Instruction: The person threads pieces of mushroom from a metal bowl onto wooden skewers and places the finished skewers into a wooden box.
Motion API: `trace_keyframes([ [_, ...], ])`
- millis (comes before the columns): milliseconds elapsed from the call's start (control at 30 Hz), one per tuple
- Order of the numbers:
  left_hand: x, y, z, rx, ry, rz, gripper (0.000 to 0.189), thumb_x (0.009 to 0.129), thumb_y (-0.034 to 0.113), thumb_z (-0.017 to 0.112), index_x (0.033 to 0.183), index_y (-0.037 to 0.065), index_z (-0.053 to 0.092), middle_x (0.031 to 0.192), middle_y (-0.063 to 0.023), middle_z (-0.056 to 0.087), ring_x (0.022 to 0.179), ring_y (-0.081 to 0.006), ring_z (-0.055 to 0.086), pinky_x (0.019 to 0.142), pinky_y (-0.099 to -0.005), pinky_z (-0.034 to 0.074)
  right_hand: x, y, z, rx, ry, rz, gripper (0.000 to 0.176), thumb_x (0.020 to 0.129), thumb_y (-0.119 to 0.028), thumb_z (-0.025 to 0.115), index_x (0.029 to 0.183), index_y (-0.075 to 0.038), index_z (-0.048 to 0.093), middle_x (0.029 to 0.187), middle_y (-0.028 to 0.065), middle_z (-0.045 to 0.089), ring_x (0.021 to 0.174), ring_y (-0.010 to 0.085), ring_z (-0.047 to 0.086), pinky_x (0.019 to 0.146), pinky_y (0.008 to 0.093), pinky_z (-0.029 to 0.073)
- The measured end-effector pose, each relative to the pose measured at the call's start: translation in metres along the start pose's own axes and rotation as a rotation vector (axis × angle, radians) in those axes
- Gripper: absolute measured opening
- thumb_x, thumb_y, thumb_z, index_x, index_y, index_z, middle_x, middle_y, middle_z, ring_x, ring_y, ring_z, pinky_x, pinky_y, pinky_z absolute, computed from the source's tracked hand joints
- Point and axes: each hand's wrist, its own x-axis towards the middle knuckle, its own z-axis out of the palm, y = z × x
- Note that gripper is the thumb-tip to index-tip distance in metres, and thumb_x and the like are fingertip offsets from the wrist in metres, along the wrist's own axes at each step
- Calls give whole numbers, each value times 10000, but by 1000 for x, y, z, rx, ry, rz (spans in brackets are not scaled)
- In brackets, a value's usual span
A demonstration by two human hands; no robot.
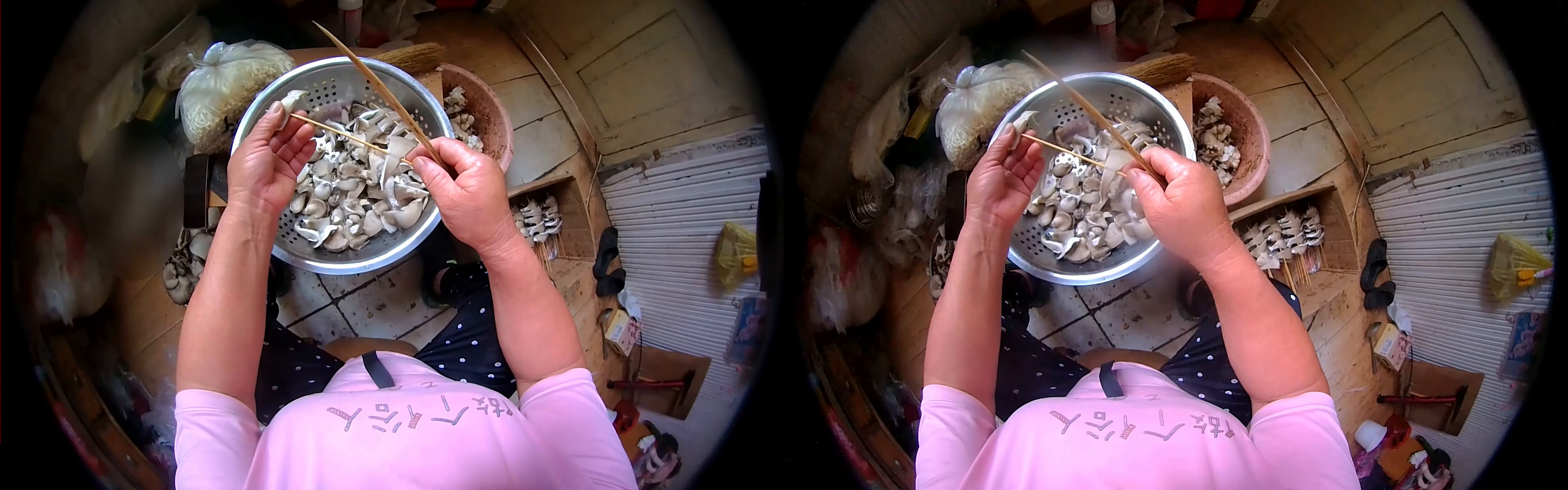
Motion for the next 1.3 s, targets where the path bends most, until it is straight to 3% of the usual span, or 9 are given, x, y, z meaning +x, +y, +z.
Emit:
trace_keyframes([
  [100,-3,0,2,55,-3,-25,227,925,244,640,1022,39,644,904,-73,704,786,-160,689,770,-332,576,-1,3,4,-22,76,-98,140,870,-114,602,933,-1,655,737,123,651,631,179,599,615,310,478],
  [400,-27,-19,19,213,-113,-231,276,893,273,662,1020,30,633,924,-103,680,918,-239,673,851,-411,529,-2,4,16,-50,86,-107,128,860,-118,607,926,-18,654,798,151,641,704,264,629,666,354,494],
  [500,-34,-37,25,236,-161,-292,252,889,268,670,1009,52,620,910,-78,675,875,-197,649,826,-395,498,1,5,23,-163,90,-144,123,881,-78,607,954,3,665,779,83,652,682,118,585,631,275,470],
  [767,-37,-39,29,263,-135,-276,261,918,283,622,1046,56,633,913,-56,679,892,-196,645,868,-423,483,4,8,23,-210,94,-131,116,883,-89,614,937,1,663,757,78,646,663,123,573,620,282,469],
  [833,-33,-31,28,273,-142,-232,294,929,300,601,1095,57,612,959,-50,679,935,-190,645,886,-432,471,5,9,19,-119,127,-88,155,880,-175,604,921,-30,641,816,162,652,711,301,644,662,399,508],
  [900,-18,-25,17,353,-112,-89,319,924,304,611,1128,59,602,992,-58,684,889,-181,661,824,-357,498,5,5,12,-56,121,-28,162,890,-178,609,916,-23,647,756,141,647,634,234,624,615,360,496],
  [1033,3,-19,-4,720,-107,97,231,883,219,660,1026,38,651,897,-47,688,794,-164,664,729,-310,500,6,10,8,-84,199,-93,159,884,-168,614,908,-17,656,687,128,628,589,206,579,592,327,470],
  [1133,11,-33,-24,1637,-360,161,180,792,167,657,904,45,726,822,-149,699,756,-265,676,727,-370,526,4,9,10,-56,186,-102,155,878,-161,613,908,-15,654,718,138,643,616,226,603,607,337,480],
  [1300,2,-51,-26,2092,-498,-65,192,757,189,656,900,92,741,905,-153,701,878,-305,675,800,-388,529,3,5,10,-58,143,-95,152,872,-154,612,908,-12,653,789,163,667,686,279,644,644,360,500],
])
